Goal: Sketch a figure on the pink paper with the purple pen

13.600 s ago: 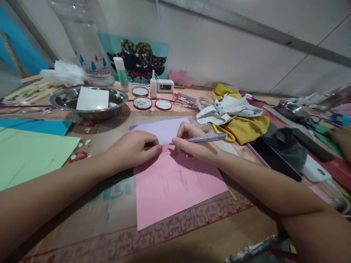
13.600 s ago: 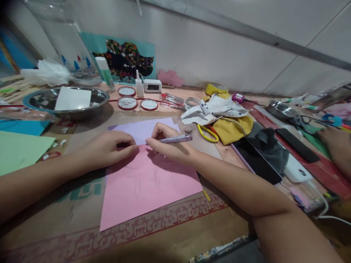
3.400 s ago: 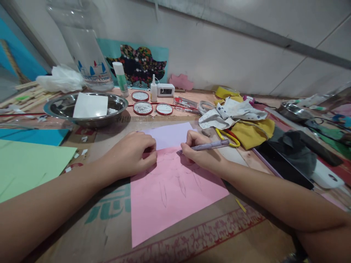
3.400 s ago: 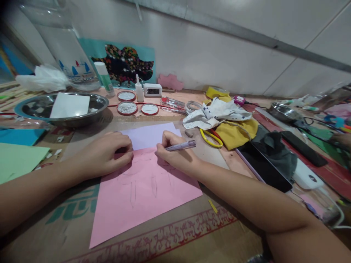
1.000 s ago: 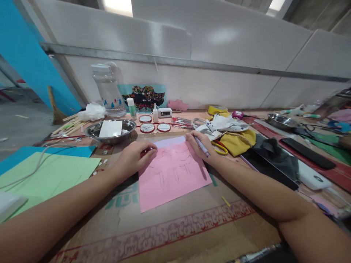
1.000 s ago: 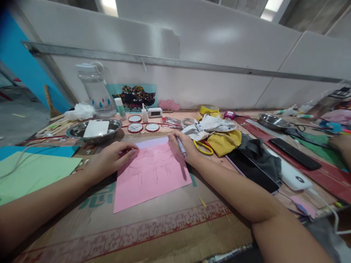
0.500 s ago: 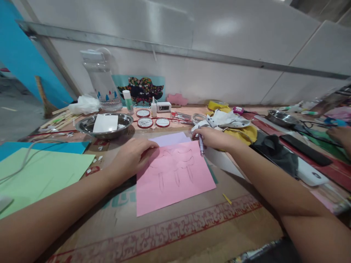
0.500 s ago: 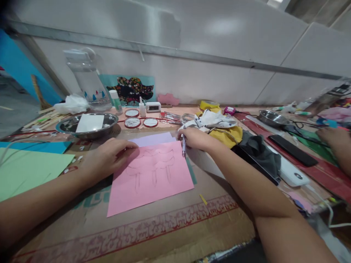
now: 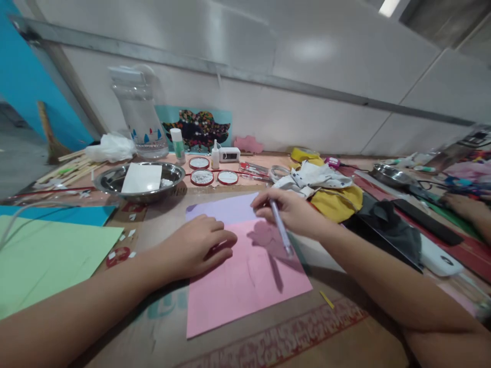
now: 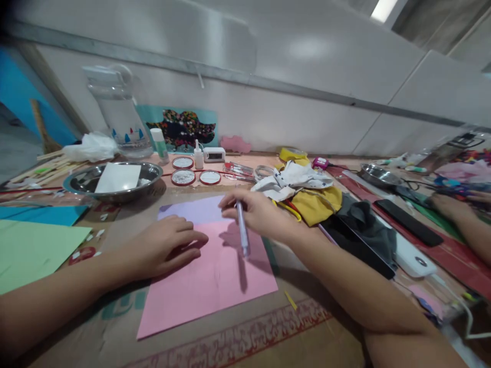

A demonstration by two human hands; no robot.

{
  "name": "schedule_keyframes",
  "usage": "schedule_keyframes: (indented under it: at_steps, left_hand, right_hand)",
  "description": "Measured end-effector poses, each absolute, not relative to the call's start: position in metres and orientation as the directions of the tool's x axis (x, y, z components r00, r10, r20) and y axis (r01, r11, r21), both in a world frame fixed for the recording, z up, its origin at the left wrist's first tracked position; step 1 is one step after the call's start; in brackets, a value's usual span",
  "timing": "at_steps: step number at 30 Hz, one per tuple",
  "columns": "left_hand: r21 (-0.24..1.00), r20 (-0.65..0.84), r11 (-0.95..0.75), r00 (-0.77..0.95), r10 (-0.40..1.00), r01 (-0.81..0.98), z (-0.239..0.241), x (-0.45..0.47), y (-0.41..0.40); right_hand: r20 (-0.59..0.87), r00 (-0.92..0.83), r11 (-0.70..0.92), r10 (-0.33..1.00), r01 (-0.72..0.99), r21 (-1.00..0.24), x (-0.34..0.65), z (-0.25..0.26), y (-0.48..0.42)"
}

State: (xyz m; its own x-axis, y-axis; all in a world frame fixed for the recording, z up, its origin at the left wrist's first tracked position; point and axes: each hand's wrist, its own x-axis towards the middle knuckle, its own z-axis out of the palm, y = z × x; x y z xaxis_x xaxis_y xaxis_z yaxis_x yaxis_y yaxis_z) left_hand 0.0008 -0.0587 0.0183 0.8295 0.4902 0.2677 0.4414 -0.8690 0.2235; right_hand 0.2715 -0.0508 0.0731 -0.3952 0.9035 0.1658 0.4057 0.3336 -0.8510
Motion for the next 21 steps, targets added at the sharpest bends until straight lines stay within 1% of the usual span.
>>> schedule_keyframes:
  at_steps: [3, 8, 13, 16, 18, 21]
  left_hand:
    - [0.238, 0.246, -0.865, 0.835, 0.493, 0.441, 0.016, 0.000, -0.058]
    - [0.234, 0.250, -0.873, 0.841, 0.480, 0.428, 0.015, 0.001, -0.060]
    - [0.175, 0.246, -0.887, 0.853, 0.460, 0.428, 0.016, 0.005, -0.064]
    - [0.168, 0.249, -0.894, 0.860, 0.446, 0.415, 0.016, 0.005, -0.064]
    - [0.171, 0.247, -0.896, 0.863, 0.441, 0.409, 0.016, 0.004, -0.063]
    - [0.195, 0.237, -0.897, 0.868, 0.437, 0.398, 0.016, 0.002, -0.061]
  right_hand:
    - [0.131, -0.456, 0.336, 0.880, 0.404, -0.851, 0.262, 0.062, -0.057]
    - [0.092, -0.498, 0.343, 0.862, 0.442, -0.828, 0.261, 0.057, -0.051]
    - [0.147, -0.550, 0.451, 0.822, 0.472, -0.758, 0.250, 0.048, -0.040]
    - [0.163, -0.513, 0.410, 0.843, 0.416, -0.811, 0.249, 0.035, -0.035]
    - [0.127, -0.503, 0.348, 0.855, 0.375, -0.859, 0.251, 0.029, -0.033]
    - [0.054, -0.554, 0.298, 0.831, 0.362, -0.883, 0.257, 0.030, -0.031]
